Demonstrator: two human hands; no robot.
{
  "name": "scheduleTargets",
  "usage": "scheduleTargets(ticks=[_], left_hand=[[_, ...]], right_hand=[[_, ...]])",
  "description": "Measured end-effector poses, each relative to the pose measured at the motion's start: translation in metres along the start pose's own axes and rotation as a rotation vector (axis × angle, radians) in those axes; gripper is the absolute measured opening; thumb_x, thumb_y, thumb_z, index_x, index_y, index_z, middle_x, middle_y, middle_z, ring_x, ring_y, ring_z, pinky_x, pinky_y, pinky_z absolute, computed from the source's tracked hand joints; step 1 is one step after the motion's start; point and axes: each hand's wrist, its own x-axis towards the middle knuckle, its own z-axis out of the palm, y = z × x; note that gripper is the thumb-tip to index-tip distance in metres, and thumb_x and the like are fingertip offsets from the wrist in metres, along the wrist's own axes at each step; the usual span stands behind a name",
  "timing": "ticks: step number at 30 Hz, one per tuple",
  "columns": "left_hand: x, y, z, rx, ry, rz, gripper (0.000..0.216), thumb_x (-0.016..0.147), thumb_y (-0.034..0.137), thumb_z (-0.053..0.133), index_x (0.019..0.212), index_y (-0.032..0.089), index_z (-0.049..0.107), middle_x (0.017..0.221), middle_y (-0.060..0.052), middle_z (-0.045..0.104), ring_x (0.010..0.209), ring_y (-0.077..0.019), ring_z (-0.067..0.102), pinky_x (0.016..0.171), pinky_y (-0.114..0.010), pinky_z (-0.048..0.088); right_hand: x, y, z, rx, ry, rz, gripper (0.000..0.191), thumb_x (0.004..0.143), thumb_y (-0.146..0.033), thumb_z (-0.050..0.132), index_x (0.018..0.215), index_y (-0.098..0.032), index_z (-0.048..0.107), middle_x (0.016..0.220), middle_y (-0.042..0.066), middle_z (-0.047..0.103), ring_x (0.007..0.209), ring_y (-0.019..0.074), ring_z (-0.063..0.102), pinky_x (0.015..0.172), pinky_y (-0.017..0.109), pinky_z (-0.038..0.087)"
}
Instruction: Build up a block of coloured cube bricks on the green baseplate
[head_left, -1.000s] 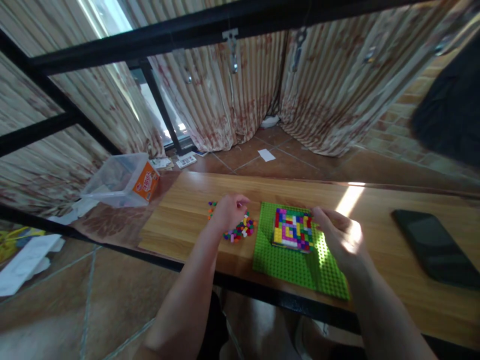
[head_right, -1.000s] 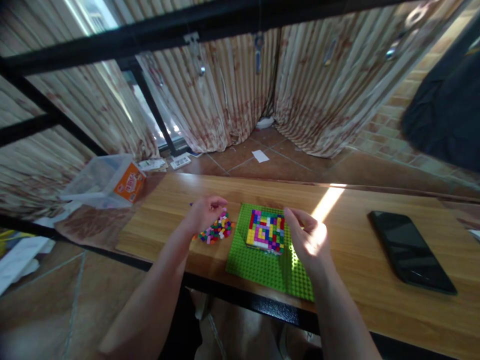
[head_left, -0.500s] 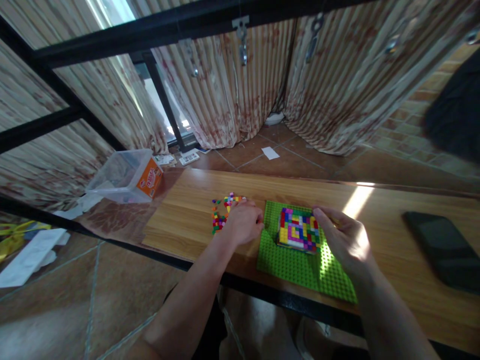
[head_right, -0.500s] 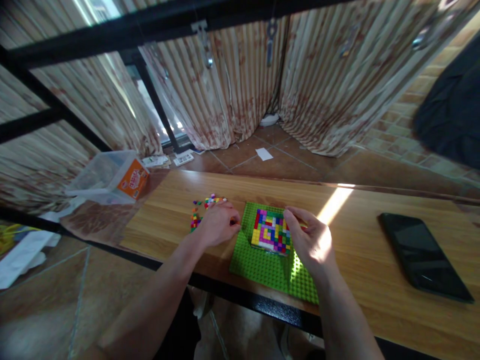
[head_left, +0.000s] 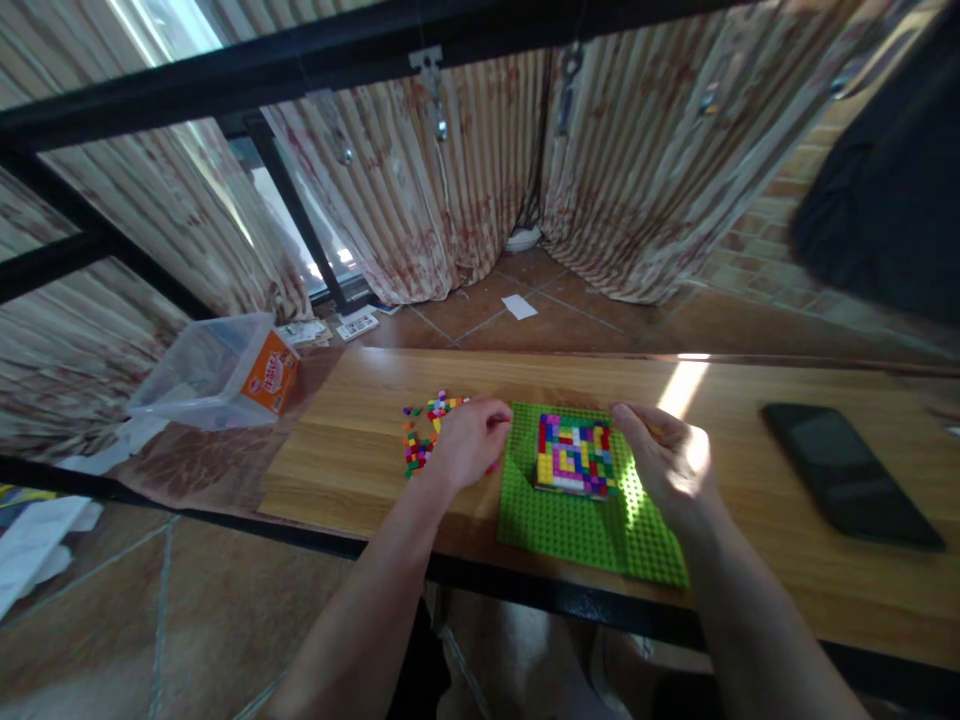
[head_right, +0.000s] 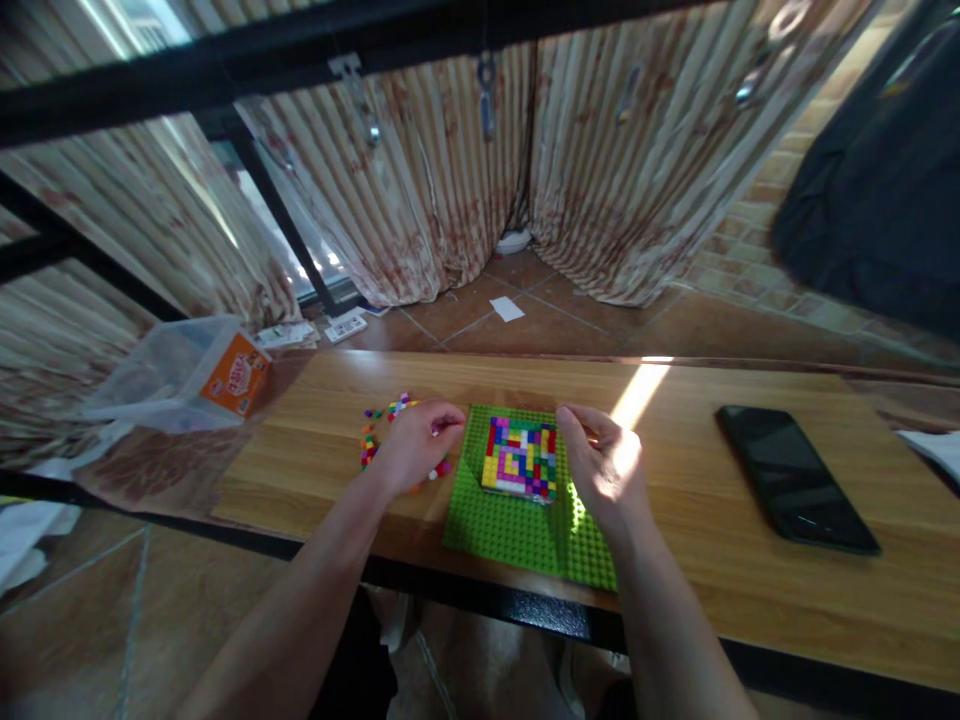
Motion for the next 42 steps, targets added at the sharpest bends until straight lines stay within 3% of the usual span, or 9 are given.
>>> scheduleTargets(ticks=[8,17,30,42], left_hand=[[0.000,0.026,0.016,-0.192,0.112,0.157,0.014,0.093,0.016,0.060,0.093,0.021,0.073,0.091,-0.002,0.075,0.088,-0.0159,0.069,0.085,-0.032,0.054],[-0.001,0.050,0.027,-0.101,0.139,0.187,0.012,0.093,0.018,0.062,0.092,0.022,0.073,0.094,-0.001,0.079,0.091,-0.0171,0.071,0.091,-0.035,0.049],[0.004,0.058,0.042,0.016,0.138,0.212,0.014,0.096,0.024,0.061,0.091,0.026,0.075,0.097,0.001,0.078,0.097,-0.0167,0.069,0.094,-0.039,0.037],[0.008,0.062,0.051,0.127,0.160,0.232,0.012,0.093,0.026,0.064,0.088,0.027,0.075,0.088,0.003,0.077,0.090,-0.0188,0.064,0.092,-0.041,0.035]], right_hand=[[-0.002,-0.008,0.003,0.035,-0.030,0.034,0.048,0.079,-0.062,0.067,0.090,-0.016,0.079,0.093,0.014,0.079,0.084,0.0275,0.074,0.074,0.040,0.060],[-0.001,-0.008,0.003,-0.015,-0.054,0.029,0.050,0.080,-0.059,0.063,0.093,-0.014,0.079,0.095,0.015,0.079,0.086,0.0286,0.074,0.074,0.039,0.058],[0.001,-0.001,0.003,-0.027,-0.068,-0.002,0.044,0.083,-0.054,0.064,0.095,-0.015,0.079,0.098,0.014,0.079,0.089,0.0268,0.074,0.076,0.037,0.059],[0.002,0.001,0.004,-0.042,-0.090,0.004,0.042,0.083,-0.053,0.064,0.094,-0.016,0.080,0.096,0.013,0.079,0.086,0.0255,0.075,0.073,0.036,0.060]])
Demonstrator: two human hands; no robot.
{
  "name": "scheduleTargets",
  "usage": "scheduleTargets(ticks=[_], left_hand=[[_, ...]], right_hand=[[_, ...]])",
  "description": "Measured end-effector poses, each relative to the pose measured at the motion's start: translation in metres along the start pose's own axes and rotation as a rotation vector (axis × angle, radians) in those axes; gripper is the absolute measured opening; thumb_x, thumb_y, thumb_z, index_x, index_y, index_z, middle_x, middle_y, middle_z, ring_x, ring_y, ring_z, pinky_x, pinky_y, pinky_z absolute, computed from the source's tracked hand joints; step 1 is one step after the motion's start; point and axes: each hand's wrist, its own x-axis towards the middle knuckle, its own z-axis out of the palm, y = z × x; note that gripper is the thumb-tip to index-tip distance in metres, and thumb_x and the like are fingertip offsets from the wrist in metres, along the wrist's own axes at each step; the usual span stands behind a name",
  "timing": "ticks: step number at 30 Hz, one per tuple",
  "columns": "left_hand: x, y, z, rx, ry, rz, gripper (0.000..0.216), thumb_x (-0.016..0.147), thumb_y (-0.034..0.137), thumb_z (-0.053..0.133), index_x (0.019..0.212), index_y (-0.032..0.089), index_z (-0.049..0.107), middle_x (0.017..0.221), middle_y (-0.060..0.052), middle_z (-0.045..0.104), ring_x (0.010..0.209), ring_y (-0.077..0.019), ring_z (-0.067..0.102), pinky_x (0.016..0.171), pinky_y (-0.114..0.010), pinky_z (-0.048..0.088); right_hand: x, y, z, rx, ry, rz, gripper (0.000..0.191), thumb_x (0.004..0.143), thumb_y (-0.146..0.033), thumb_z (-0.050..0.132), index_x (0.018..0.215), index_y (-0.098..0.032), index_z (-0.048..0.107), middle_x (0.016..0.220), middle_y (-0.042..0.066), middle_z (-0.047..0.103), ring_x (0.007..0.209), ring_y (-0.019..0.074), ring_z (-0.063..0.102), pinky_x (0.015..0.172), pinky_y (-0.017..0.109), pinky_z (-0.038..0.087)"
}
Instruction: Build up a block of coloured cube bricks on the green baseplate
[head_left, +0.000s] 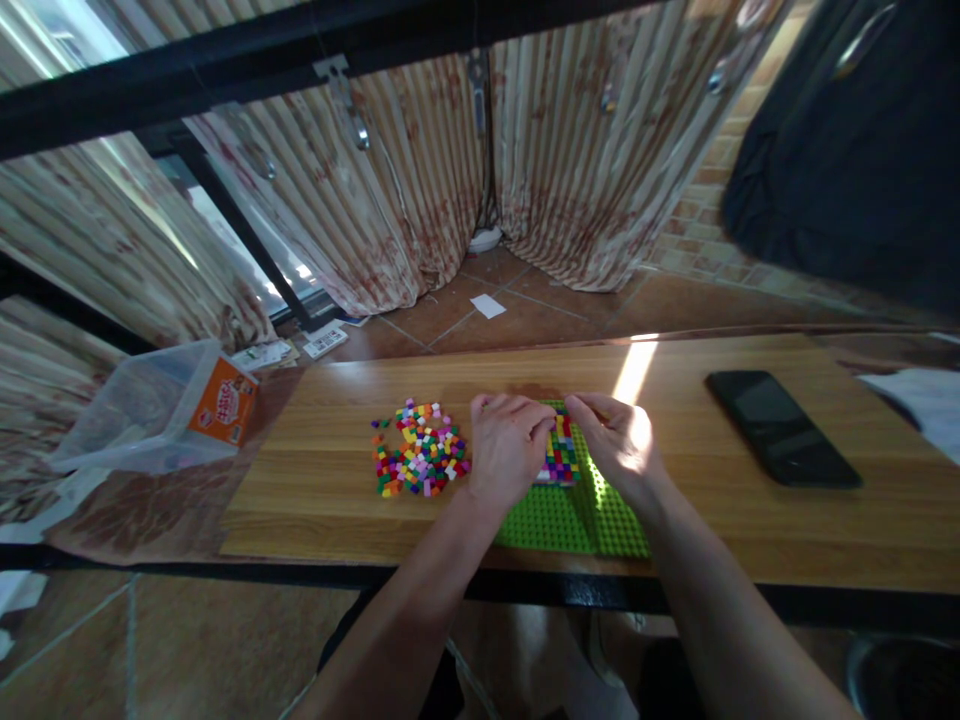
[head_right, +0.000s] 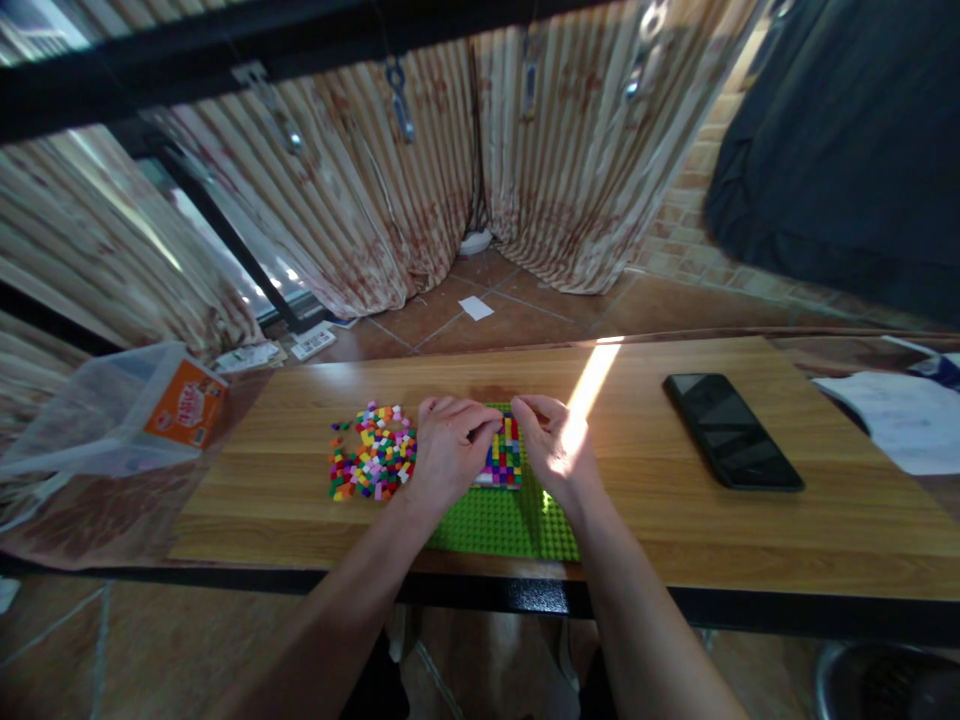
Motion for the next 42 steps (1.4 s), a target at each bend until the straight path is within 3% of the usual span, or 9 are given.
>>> scheduleTargets(ticks=[8,15,22,30,36,42], left_hand=[[-0.001,0.009,0.001,0.006,-0.025,-0.060,0.009,0.091,0.020,0.064,0.095,0.024,0.071,0.092,0.002,0.078,0.087,-0.0193,0.066,0.096,-0.042,0.036],[-0.004,0.009,0.004,0.003,0.027,-0.068,0.014,0.090,0.018,0.063,0.100,0.023,0.071,0.095,0.001,0.079,0.088,-0.0194,0.067,0.098,-0.042,0.038],[-0.004,0.011,0.003,-0.005,0.003,-0.091,0.015,0.089,0.017,0.063,0.101,0.023,0.070,0.096,0.000,0.079,0.090,-0.0201,0.068,0.100,-0.043,0.039],[-0.005,0.011,0.002,-0.005,-0.020,-0.083,0.016,0.090,0.017,0.061,0.101,0.024,0.070,0.095,0.000,0.078,0.091,-0.0205,0.068,0.099,-0.043,0.039],[-0.005,0.010,0.002,0.006,-0.031,-0.084,0.016,0.091,0.017,0.060,0.102,0.024,0.070,0.097,-0.001,0.078,0.092,-0.0205,0.067,0.099,-0.043,0.039],[-0.005,0.011,0.002,0.007,-0.043,-0.091,0.020,0.092,0.017,0.059,0.107,0.024,0.069,0.097,-0.001,0.078,0.092,-0.0207,0.067,0.101,-0.043,0.038]], right_hand=[[0.001,0.003,0.001,0.068,-0.071,0.000,0.040,0.080,-0.051,0.067,0.098,-0.018,0.079,0.100,0.012,0.079,0.087,0.0242,0.075,0.074,0.036,0.062],[0.002,0.006,0.003,0.125,-0.088,0.076,0.038,0.073,-0.042,0.073,0.102,-0.019,0.078,0.101,0.011,0.079,0.087,0.0241,0.075,0.075,0.037,0.062],[0.001,0.005,0.006,0.053,-0.082,0.104,0.038,0.071,-0.035,0.071,0.105,-0.019,0.078,0.103,0.010,0.079,0.083,0.0230,0.074,0.080,0.040,0.061],[0.000,0.002,0.011,0.140,-0.053,0.145,0.035,0.068,-0.034,0.070,0.098,-0.019,0.079,0.094,0.008,0.080,0.086,0.0252,0.075,0.082,0.041,0.061],[0.001,0.004,0.015,0.246,-0.049,0.230,0.034,0.064,-0.033,0.072,0.093,-0.017,0.079,0.089,0.009,0.080,0.080,0.0241,0.075,0.074,0.037,0.062],[0.000,0.004,0.015,0.270,-0.056,0.214,0.032,0.063,-0.033,0.071,0.089,-0.017,0.080,0.088,0.008,0.080,0.081,0.0228,0.074,0.076,0.035,0.060]])
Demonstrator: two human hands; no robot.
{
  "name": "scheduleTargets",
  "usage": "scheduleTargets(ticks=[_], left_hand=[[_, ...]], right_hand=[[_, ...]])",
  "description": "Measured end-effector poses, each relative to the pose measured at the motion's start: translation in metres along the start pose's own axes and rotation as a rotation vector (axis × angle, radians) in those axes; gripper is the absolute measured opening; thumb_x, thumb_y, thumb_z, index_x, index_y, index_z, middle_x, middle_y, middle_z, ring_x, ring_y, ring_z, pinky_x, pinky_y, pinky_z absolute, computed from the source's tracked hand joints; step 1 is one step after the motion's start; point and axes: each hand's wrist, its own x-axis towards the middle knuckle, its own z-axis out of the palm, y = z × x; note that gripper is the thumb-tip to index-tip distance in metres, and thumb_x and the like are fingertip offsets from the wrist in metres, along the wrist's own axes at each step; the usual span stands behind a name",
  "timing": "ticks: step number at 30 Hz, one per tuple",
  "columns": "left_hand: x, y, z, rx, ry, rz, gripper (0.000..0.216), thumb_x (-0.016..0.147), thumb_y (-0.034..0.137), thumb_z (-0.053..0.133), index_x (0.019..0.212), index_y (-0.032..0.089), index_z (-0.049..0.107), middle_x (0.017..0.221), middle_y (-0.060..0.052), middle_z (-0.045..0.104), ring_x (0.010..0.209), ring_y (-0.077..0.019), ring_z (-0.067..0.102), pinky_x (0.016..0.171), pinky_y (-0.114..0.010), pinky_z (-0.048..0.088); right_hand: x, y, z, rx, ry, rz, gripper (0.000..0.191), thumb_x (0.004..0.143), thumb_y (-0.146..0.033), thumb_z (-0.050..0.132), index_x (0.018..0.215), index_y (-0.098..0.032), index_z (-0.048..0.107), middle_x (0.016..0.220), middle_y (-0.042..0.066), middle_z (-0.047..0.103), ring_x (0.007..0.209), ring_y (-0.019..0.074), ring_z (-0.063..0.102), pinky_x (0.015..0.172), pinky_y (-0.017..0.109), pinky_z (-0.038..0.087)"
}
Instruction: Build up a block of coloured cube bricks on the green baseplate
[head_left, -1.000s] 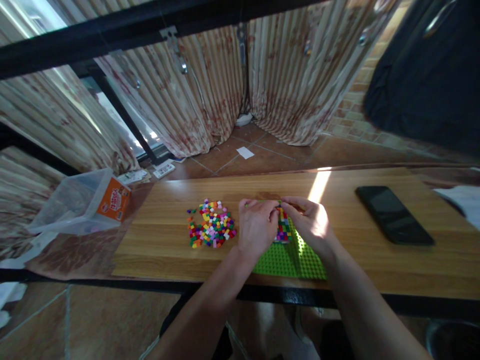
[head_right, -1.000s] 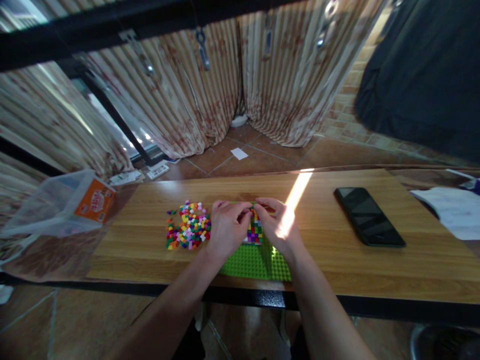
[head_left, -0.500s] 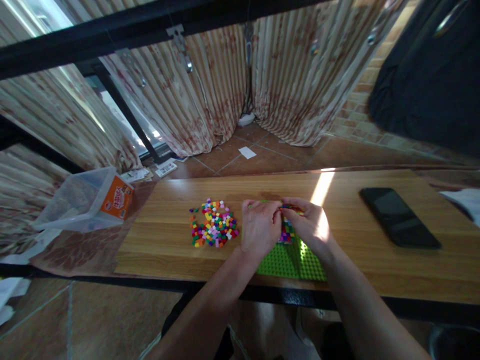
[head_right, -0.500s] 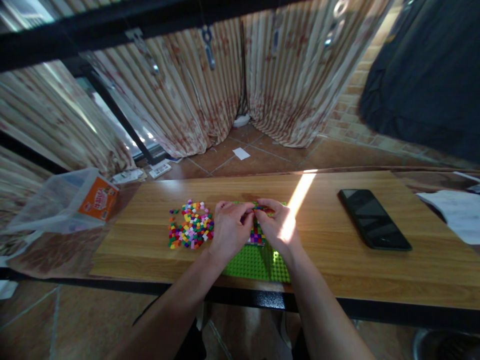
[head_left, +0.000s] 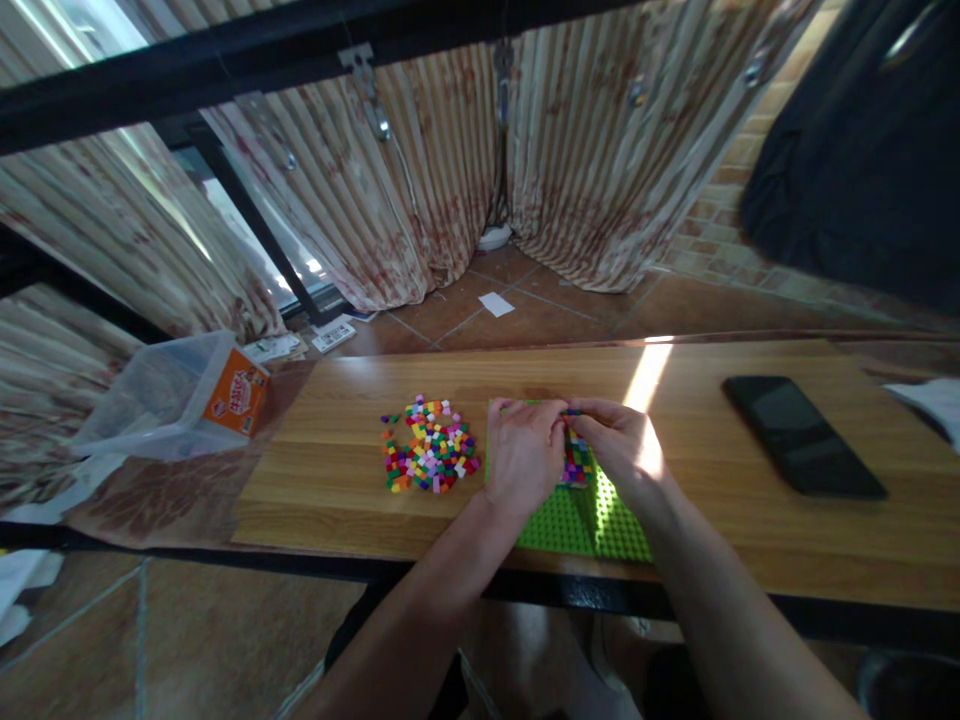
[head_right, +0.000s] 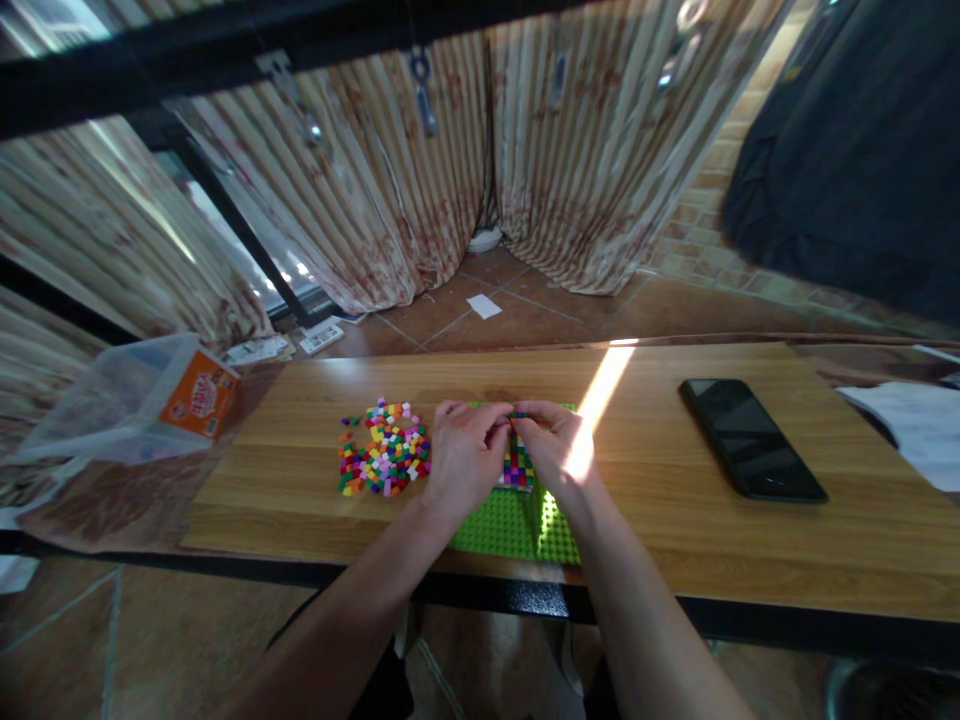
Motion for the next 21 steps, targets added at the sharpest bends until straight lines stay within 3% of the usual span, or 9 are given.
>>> scheduleTargets(ticks=[7,15,21], left_hand=[[0.000,0.001,0.000,0.005,0.001,-0.003,0.021,0.092,0.018,0.058,0.110,0.023,0.067,0.096,-0.001,0.078,0.093,-0.0212,0.067,0.102,-0.043,0.037],[-0.001,-0.002,0.001,-0.012,-0.002,-0.003,0.021,0.093,0.018,0.057,0.112,0.024,0.066,0.100,-0.001,0.078,0.095,-0.0205,0.068,0.104,-0.044,0.036],[-0.003,-0.004,0.003,-0.045,0.018,-0.014,0.020,0.094,0.019,0.056,0.110,0.024,0.067,0.097,-0.001,0.078,0.094,-0.0196,0.069,0.104,-0.043,0.037]], right_hand=[[-0.002,-0.002,0.000,0.009,-0.042,-0.005,0.031,0.066,-0.034,0.070,0.090,-0.016,0.080,0.084,0.008,0.079,0.075,0.0214,0.073,0.067,0.032,0.060],[-0.002,-0.001,-0.006,0.025,-0.059,-0.009,0.031,0.067,-0.038,0.073,0.091,-0.019,0.079,0.092,0.008,0.079,0.084,0.0225,0.074,0.080,0.038,0.060],[0.004,0.000,-0.014,0.066,0.038,-0.003,0.036,0.071,-0.045,0.073,0.093,-0.017,0.077,0.094,0.012,0.079,0.085,0.0240,0.073,0.074,0.038,0.060]])
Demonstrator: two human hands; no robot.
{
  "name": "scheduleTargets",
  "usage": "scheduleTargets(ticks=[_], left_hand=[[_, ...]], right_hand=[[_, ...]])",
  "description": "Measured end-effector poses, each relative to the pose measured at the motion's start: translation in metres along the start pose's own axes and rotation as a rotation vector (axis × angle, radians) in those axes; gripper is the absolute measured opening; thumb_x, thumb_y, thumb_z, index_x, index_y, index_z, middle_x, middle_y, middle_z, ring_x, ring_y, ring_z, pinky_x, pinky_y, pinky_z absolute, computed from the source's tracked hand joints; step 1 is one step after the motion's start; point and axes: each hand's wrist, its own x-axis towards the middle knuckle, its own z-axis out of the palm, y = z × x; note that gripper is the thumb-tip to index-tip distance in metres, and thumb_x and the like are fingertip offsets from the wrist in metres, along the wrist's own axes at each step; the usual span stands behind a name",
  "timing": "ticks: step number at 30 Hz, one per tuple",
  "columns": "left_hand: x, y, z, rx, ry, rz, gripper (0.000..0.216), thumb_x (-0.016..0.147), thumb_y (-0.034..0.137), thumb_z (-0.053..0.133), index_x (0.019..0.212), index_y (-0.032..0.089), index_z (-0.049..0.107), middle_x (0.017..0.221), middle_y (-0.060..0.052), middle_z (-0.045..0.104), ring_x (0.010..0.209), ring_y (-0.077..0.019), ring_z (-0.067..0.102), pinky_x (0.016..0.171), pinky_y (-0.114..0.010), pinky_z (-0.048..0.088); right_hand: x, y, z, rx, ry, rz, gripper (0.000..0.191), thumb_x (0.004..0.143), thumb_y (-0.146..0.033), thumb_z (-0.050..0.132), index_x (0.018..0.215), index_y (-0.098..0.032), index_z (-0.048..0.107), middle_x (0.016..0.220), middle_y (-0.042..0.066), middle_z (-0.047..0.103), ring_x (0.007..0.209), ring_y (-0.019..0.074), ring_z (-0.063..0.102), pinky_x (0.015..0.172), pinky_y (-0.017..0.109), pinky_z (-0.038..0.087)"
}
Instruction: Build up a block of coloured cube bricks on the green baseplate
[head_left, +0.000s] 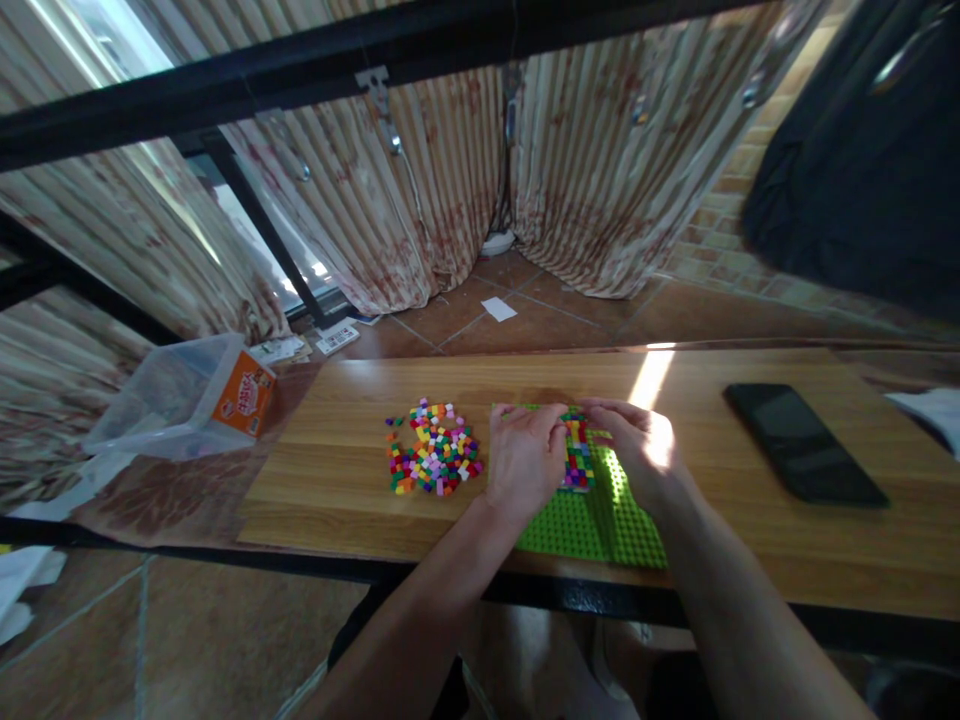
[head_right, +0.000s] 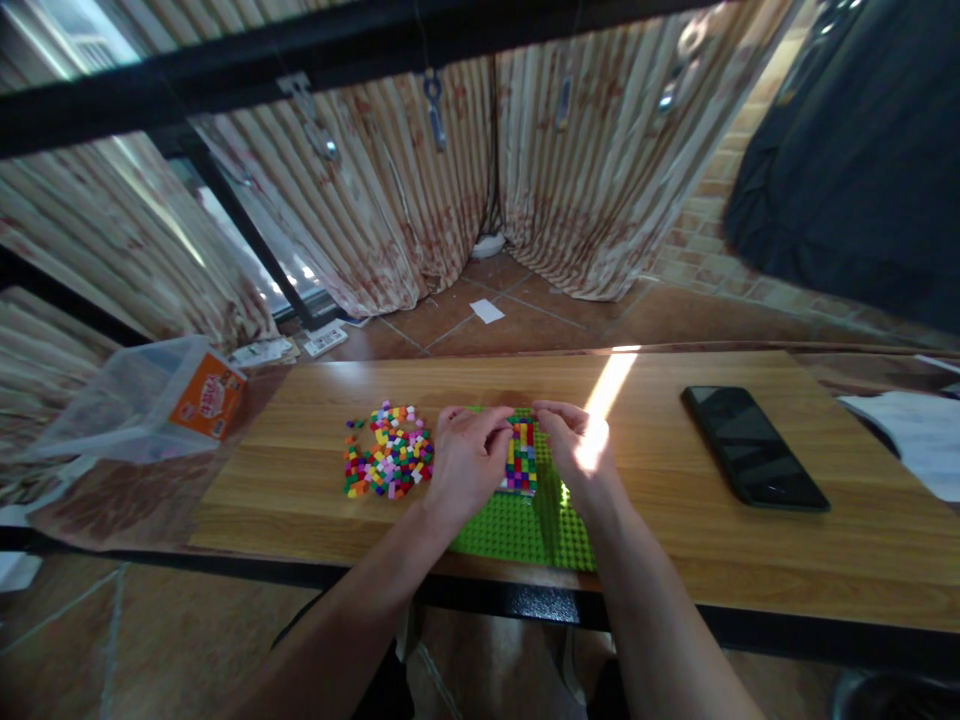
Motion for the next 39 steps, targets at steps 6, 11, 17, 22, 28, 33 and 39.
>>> scheduleTargets(ticks=[6,11,17,22,28,33,39], left_hand=[[-0.002,0.002,-0.002,-0.026,0.030,-0.012,0.019,0.093,0.018,0.057,0.108,0.023,0.068,0.095,-0.001,0.078,0.090,-0.0189,0.069,0.101,-0.041,0.039],[-0.002,0.001,-0.002,-0.030,0.022,0.000,0.021,0.094,0.018,0.055,0.109,0.024,0.068,0.097,-0.001,0.078,0.091,-0.0191,0.068,0.103,-0.042,0.038],[-0.004,0.003,-0.003,-0.032,-0.006,0.008,0.021,0.094,0.019,0.054,0.109,0.024,0.068,0.101,0.000,0.078,0.094,-0.0192,0.068,0.106,-0.043,0.037],[-0.007,0.002,-0.007,-0.052,-0.004,-0.009,0.020,0.095,0.021,0.053,0.109,0.024,0.068,0.105,0.001,0.078,0.097,-0.0196,0.069,0.106,-0.044,0.037],[-0.003,-0.015,-0.022,-0.038,0.064,-0.108,0.024,0.093,0.018,0.055,0.113,0.023,0.068,0.105,-0.001,0.078,0.097,-0.0204,0.068,0.102,-0.043,0.042],[0.007,-0.056,-0.048,0.192,0.048,-0.315,0.033,0.089,0.014,0.057,0.119,0.020,0.069,0.114,-0.008,0.075,0.109,-0.0274,0.064,0.101,-0.047,0.043],[0.008,-0.101,-0.071,0.369,-0.142,-0.531,0.038,0.088,0.016,0.054,0.123,0.021,0.068,0.131,-0.010,0.066,0.122,-0.0300,0.056,0.102,-0.045,0.044]], right_hand=[[-0.005,0.001,0.005,-0.073,-0.029,-0.015,0.047,0.072,-0.056,0.073,0.094,-0.015,0.079,0.091,0.012,0.079,0.079,0.0237,0.072,0.070,0.036,0.059],[-0.006,0.003,0.009,-0.101,-0.008,-0.025,0.045,0.068,-0.056,0.074,0.087,-0.016,0.080,0.084,0.010,0.079,0.075,0.0235,0.072,0.066,0.034,0.057],[-0.003,0.003,0.005,-0.107,-0.005,-0.042,0.040,0.065,-0.054,0.079,0.083,-0.018,0.080,0.081,0.009,0.079,0.071,0.0225,0.072,0.061,0.031,0.057],[-0.006,0.001,0.002,-0.108,-0.020,-0.022,0.041,0.063,-0.054,0.081,0.083,-0.019,0.081,0.084,0.009,0.079,0.071,0.0238,0.073,0.060,0.032,0.058],[-0.010,0.000,-0.001,-0.192,0.000,-0.015,0.041,0.072,-0.058,0.075,0.088,-0.021,0.081,0.085,0.009,0.080,0.074,0.0254,0.074,0.060,0.032,0.059],[-0.001,0.011,-0.008,-0.247,0.030,-0.026,0.047,0.072,-0.061,0.074,0.093,-0.020,0.081,0.088,0.010,0.080,0.078,0.0279,0.075,0.062,0.036,0.060],[-0.004,0.008,-0.013,-0.248,0.035,-0.052,0.048,0.075,-0.057,0.075,0.097,-0.015,0.079,0.084,0.010,0.079,0.077,0.0246,0.075,0.059,0.028,0.058]])
